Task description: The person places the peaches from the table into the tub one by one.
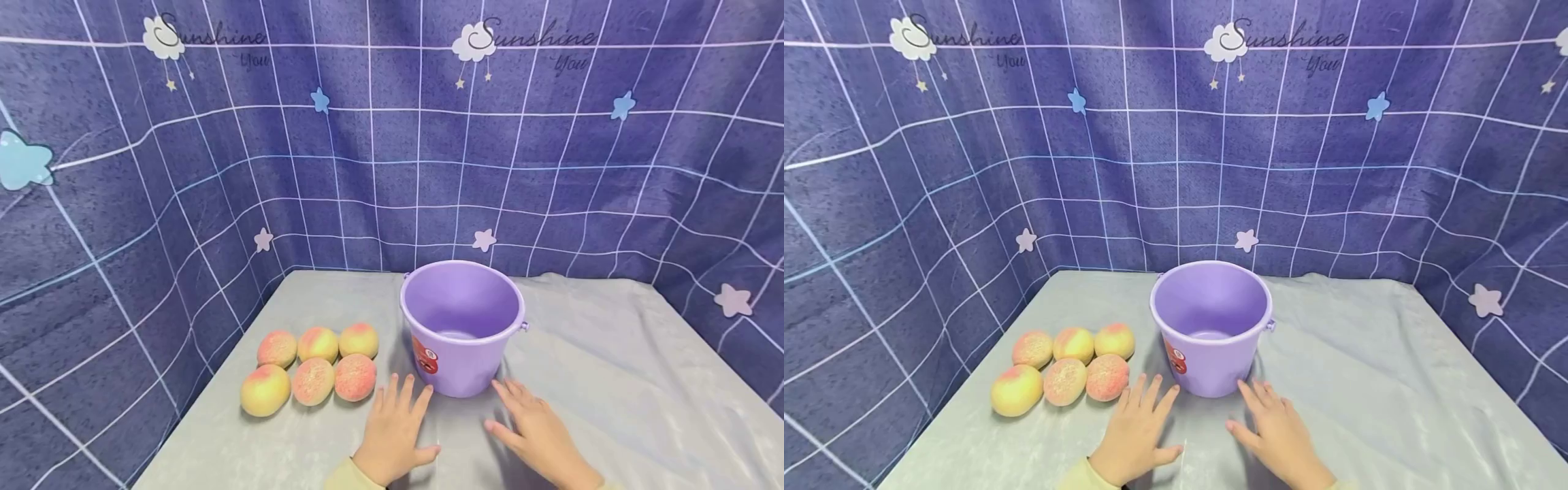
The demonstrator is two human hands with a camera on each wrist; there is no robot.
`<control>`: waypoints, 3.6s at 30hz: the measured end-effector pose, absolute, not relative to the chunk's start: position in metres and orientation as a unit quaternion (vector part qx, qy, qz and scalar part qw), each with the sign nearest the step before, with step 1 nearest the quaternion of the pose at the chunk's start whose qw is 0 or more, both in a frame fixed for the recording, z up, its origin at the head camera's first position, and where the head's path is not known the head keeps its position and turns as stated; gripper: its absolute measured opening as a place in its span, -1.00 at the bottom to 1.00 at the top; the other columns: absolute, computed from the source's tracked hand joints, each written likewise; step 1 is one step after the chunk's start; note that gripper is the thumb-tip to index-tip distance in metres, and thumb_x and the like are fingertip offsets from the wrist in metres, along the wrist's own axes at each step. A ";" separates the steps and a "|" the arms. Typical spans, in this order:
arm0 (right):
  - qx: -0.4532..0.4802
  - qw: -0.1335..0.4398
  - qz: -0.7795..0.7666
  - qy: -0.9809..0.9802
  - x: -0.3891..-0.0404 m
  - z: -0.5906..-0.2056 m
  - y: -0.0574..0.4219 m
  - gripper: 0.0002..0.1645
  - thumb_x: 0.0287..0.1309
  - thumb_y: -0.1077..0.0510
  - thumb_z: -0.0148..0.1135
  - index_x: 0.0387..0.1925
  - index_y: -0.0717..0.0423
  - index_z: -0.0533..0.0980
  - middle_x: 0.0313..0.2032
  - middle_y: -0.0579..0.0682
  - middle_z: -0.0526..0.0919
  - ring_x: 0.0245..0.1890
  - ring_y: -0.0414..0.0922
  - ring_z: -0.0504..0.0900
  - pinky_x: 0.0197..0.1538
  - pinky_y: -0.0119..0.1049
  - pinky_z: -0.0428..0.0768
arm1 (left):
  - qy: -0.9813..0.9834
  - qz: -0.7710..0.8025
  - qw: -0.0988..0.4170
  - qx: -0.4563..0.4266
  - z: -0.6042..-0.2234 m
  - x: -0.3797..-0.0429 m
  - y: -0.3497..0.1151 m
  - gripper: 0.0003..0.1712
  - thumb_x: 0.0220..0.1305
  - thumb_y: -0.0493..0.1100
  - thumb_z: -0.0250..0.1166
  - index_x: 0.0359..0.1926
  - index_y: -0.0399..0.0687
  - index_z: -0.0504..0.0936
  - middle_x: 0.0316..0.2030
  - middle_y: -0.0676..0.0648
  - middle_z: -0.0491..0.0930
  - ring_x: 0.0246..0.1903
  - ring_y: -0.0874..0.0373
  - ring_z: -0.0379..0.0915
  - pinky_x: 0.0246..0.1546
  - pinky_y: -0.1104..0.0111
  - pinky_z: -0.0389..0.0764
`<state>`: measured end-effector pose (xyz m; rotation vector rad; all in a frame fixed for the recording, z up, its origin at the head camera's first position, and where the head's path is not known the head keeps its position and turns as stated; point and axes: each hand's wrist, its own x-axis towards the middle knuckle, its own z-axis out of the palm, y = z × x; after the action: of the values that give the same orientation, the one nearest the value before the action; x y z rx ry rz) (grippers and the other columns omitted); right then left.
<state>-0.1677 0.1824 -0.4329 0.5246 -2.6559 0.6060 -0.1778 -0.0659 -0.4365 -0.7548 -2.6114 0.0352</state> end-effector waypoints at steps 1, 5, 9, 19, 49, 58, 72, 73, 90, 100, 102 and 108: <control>0.181 0.176 0.239 -0.938 -0.169 -0.430 0.184 -0.28 0.14 -0.08 0.28 0.20 0.30 0.43 0.13 0.35 0.48 0.14 0.31 0.43 0.10 0.23 0.39 | -0.940 0.014 0.205 -0.271 -0.436 -0.178 -0.067 -0.04 -0.10 0.39 0.34 0.26 -0.01 0.42 0.18 -0.25 0.41 0.19 -0.26 0.29 0.08 -0.07 0.40; 0.136 0.095 0.343 -0.925 -0.176 -0.417 0.187 -0.25 0.27 -0.05 0.15 0.27 0.42 0.29 0.22 0.37 0.36 0.20 0.30 0.36 0.21 0.17 0.30 | -0.945 0.017 0.188 -0.266 -0.432 -0.180 -0.073 -0.05 -0.08 0.40 0.32 0.27 -0.01 0.42 0.18 -0.24 0.42 0.19 -0.26 0.29 0.09 -0.07 0.40; 0.100 0.019 0.410 -0.906 -0.185 -0.405 0.188 -0.26 0.37 -0.04 0.01 0.31 0.47 0.18 0.27 0.37 0.27 0.25 0.31 0.28 0.25 0.14 0.24 | -0.949 0.015 0.175 -0.260 -0.430 -0.181 -0.079 -0.06 -0.07 0.39 0.33 0.27 0.00 0.42 0.19 -0.24 0.42 0.19 -0.26 0.30 0.10 -0.07 0.39; 0.073 -0.147 0.581 -0.797 -0.211 -0.378 0.191 -0.10 0.46 -0.17 -0.37 0.28 0.67 0.01 0.24 0.55 0.20 0.28 0.38 0.19 0.23 0.21 0.26 | -0.956 -0.013 0.140 -0.259 -0.426 -0.188 -0.102 -0.11 -0.01 0.32 0.32 0.27 -0.08 0.43 0.17 -0.30 0.41 0.16 -0.28 0.32 0.06 -0.08 0.41; 0.061 -0.241 0.655 -0.714 -0.263 -0.373 0.227 0.21 0.30 -0.43 -0.66 0.26 0.75 -0.28 0.31 0.61 -0.13 0.36 0.38 -0.12 0.34 0.16 0.08 | -0.953 -0.086 0.131 -0.259 -0.416 -0.244 -0.159 -0.41 0.04 -0.02 0.36 0.05 -0.27 0.52 0.00 -0.28 0.51 -0.02 -0.21 0.46 -0.12 -0.01 0.54; 0.074 -0.238 0.642 -0.725 -0.265 -0.370 0.233 0.11 0.37 -0.34 -0.60 0.26 0.76 -0.27 0.31 0.60 -0.15 0.35 0.38 -0.10 0.35 0.12 0.07 | -0.963 -0.083 0.095 -0.239 -0.419 -0.259 -0.163 -0.31 -0.08 -0.05 0.48 0.08 -0.26 0.50 -0.09 -0.21 0.53 -0.21 -0.16 0.52 -0.31 0.04 0.56; 0.093 -0.232 0.638 -0.728 -0.265 -0.370 0.235 0.10 0.39 -0.32 -0.59 0.25 0.77 -0.26 0.30 0.61 -0.16 0.34 0.39 -0.09 0.34 0.10 0.08 | -0.967 -0.034 0.099 -0.232 -0.421 -0.261 -0.158 -0.12 -0.36 -0.15 0.62 0.11 -0.19 0.48 -0.17 -0.22 0.50 -0.29 -0.12 0.51 -0.49 0.11 0.54; 0.094 -0.233 0.636 -0.729 -0.265 -0.370 0.235 0.09 0.40 -0.32 -0.59 0.25 0.77 -0.26 0.30 0.61 -0.15 0.34 0.39 -0.08 0.34 0.11 0.08 | -0.967 -0.033 0.098 -0.231 -0.422 -0.261 -0.157 -0.10 -0.38 -0.15 0.63 0.11 -0.19 0.48 -0.17 -0.21 0.50 -0.29 -0.11 0.51 -0.49 0.11 0.54; 0.105 -0.231 0.630 -0.734 -0.267 -0.369 0.235 0.06 0.42 -0.28 -0.58 0.24 0.78 -0.25 0.28 0.62 -0.14 0.33 0.40 -0.06 0.33 0.13 0.08 | -0.965 -0.025 0.106 -0.237 -0.423 -0.262 -0.158 -0.15 -0.42 -0.20 0.61 0.05 -0.20 0.50 -0.28 -0.18 0.48 -0.39 -0.07 0.49 -0.57 0.15 0.51; 0.112 -0.216 0.625 -0.742 -0.267 -0.371 0.238 0.02 0.44 -0.25 -0.58 0.24 0.79 -0.21 0.27 0.61 -0.06 0.31 0.40 0.02 0.30 0.13 0.16 | -0.965 -0.036 0.101 -0.239 -0.425 -0.268 -0.160 -0.15 -0.45 -0.20 0.58 0.04 -0.19 0.50 -0.34 -0.13 0.47 -0.50 -0.01 0.49 -0.56 0.16 0.51; 0.110 -0.214 0.625 -0.743 -0.266 -0.372 0.237 0.02 0.44 -0.24 -0.58 0.24 0.79 -0.20 0.26 0.62 -0.06 0.31 0.40 0.02 0.30 0.13 0.16 | -0.965 -0.039 0.098 -0.240 -0.425 -0.269 -0.159 -0.15 -0.46 -0.21 0.57 0.05 -0.21 0.50 -0.36 -0.14 0.46 -0.54 0.00 0.46 -0.58 0.17 0.50; 0.099 -0.210 0.623 -0.747 -0.265 -0.371 0.237 0.03 0.44 -0.25 -0.58 0.23 0.80 -0.19 0.26 0.62 -0.05 0.31 0.40 0.02 0.29 0.11 0.20 | -0.965 -0.037 0.093 -0.244 -0.424 -0.270 -0.159 -0.14 -0.46 -0.21 0.55 0.06 -0.23 0.50 -0.38 -0.14 0.45 -0.57 0.03 0.42 -0.60 0.19 0.49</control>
<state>-0.2652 0.2375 -0.3713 0.3600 -2.7240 2.2697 -0.2700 -0.1585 -0.4238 -0.7250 -2.8636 -0.1091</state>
